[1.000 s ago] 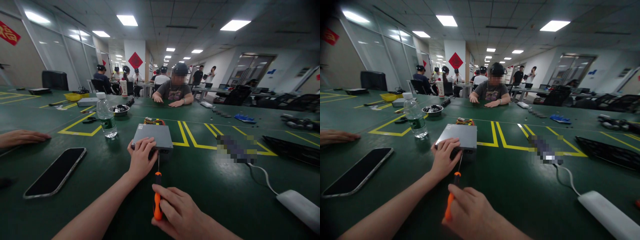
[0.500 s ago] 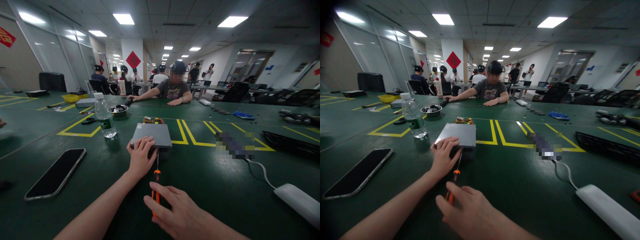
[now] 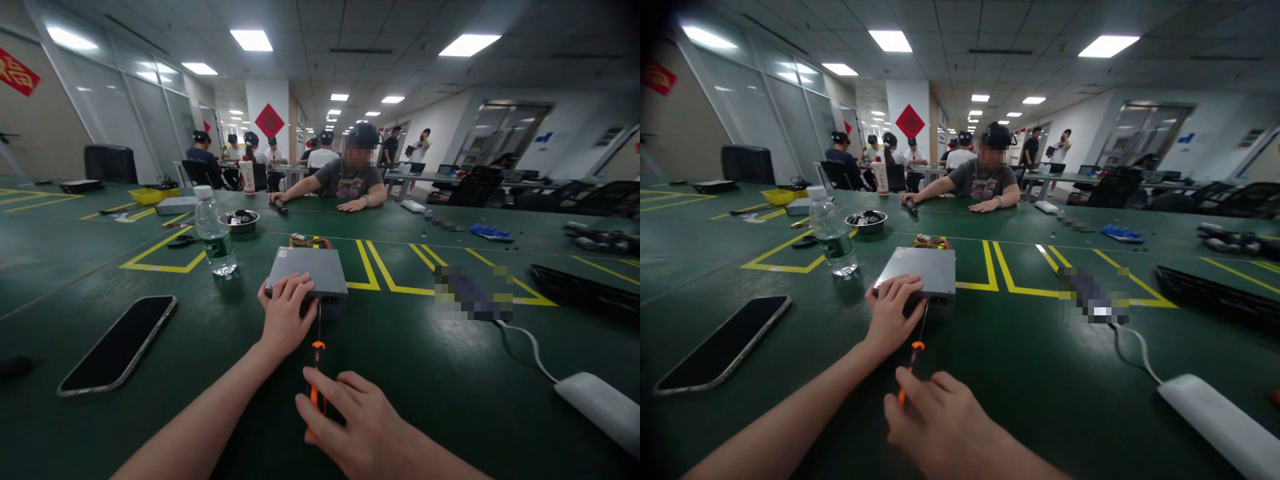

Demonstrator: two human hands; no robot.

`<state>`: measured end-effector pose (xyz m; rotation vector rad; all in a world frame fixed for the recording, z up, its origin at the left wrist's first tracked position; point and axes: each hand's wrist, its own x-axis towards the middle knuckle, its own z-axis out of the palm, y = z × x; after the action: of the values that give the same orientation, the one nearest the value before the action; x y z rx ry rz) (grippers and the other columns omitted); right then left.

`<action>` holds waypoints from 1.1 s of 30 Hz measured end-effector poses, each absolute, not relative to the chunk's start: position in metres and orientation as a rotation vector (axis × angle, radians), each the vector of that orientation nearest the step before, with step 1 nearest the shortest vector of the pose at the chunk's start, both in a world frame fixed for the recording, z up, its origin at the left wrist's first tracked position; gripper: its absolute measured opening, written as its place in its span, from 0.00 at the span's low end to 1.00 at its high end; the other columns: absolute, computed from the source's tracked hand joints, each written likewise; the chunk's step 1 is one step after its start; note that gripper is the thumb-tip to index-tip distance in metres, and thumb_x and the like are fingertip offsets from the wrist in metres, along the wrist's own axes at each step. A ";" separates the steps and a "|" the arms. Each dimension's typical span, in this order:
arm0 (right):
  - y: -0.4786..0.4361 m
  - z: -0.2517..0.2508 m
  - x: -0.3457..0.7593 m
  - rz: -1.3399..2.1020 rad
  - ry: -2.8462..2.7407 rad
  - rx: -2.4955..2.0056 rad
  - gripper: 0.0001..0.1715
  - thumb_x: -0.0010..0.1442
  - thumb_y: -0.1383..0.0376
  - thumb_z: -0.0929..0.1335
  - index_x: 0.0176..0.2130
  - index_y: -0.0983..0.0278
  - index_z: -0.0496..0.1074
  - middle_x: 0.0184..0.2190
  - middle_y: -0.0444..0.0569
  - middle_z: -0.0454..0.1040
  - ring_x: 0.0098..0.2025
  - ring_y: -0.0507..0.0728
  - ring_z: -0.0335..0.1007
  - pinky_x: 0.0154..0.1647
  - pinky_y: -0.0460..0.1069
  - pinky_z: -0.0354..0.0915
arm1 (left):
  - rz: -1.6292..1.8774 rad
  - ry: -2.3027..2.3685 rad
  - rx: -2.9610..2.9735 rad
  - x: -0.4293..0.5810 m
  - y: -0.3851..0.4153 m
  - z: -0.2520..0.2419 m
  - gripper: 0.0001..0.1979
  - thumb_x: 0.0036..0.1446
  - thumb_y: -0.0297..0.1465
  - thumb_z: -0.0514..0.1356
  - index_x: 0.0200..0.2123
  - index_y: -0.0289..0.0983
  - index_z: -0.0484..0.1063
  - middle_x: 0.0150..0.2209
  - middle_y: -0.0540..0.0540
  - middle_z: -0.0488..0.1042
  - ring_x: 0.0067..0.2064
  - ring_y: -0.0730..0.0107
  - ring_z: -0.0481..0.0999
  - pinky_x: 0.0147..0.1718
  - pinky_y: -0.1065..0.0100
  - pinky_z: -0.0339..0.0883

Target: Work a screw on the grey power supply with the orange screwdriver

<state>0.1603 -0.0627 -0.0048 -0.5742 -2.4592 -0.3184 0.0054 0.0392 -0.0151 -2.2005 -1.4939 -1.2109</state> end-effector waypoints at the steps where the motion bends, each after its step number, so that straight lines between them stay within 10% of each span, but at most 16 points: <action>1: -0.062 -0.005 0.160 -0.333 -2.427 -0.558 0.12 0.65 0.66 0.59 0.43 0.68 0.67 0.44 0.61 0.72 0.33 0.54 0.73 0.32 0.49 0.67 | -1.206 -1.493 -2.202 0.005 0.039 -0.015 0.09 0.55 0.33 0.56 0.41 0.45 0.67 0.50 0.48 0.71 0.53 0.58 0.65 0.54 0.48 0.41; 6: -0.061 -0.005 0.160 -0.325 -2.310 -0.554 0.13 0.65 0.63 0.60 0.35 0.70 0.67 0.39 0.61 0.74 0.37 0.55 0.73 0.34 0.47 0.68 | -1.197 -1.496 -2.205 0.005 0.039 -0.015 0.09 0.55 0.33 0.56 0.42 0.45 0.67 0.51 0.49 0.71 0.53 0.58 0.65 0.54 0.48 0.41; 12: -0.063 0.000 0.160 -0.298 -2.431 -0.595 0.16 0.66 0.64 0.57 0.47 0.68 0.66 0.44 0.61 0.72 0.39 0.55 0.72 0.37 0.49 0.69 | -1.203 -1.504 -2.203 0.005 0.038 -0.014 0.09 0.55 0.33 0.56 0.41 0.45 0.67 0.50 0.49 0.71 0.54 0.58 0.65 0.54 0.48 0.41; 19: -0.062 0.001 0.163 -0.419 -2.269 -0.564 0.08 0.63 0.67 0.62 0.33 0.68 0.66 0.38 0.62 0.75 0.35 0.55 0.73 0.33 0.48 0.68 | -1.208 -1.505 -2.208 0.005 0.040 -0.016 0.09 0.55 0.34 0.56 0.42 0.45 0.67 0.50 0.50 0.71 0.54 0.59 0.64 0.54 0.48 0.41; 24: -0.071 0.006 0.164 -0.535 -2.394 -0.669 0.12 0.63 0.71 0.58 0.43 0.71 0.67 0.41 0.65 0.73 0.42 0.59 0.72 0.40 0.50 0.68 | -1.215 -1.485 -2.204 0.005 0.040 -0.016 0.10 0.55 0.34 0.56 0.42 0.45 0.67 0.50 0.48 0.71 0.53 0.58 0.65 0.54 0.47 0.41; 33: -0.087 0.007 0.141 -0.745 -2.347 -1.176 0.16 0.56 0.79 0.56 0.40 0.74 0.68 0.42 0.66 0.72 0.29 0.57 0.74 0.28 0.48 0.69 | -1.241 -1.461 -2.184 0.004 0.038 -0.014 0.10 0.54 0.33 0.57 0.42 0.44 0.68 0.50 0.48 0.72 0.53 0.58 0.66 0.55 0.47 0.42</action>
<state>0.1407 -0.0873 0.0066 -1.1764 -2.3474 -0.7447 0.0036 0.0382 -0.0141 -2.1837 -1.4613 -1.2405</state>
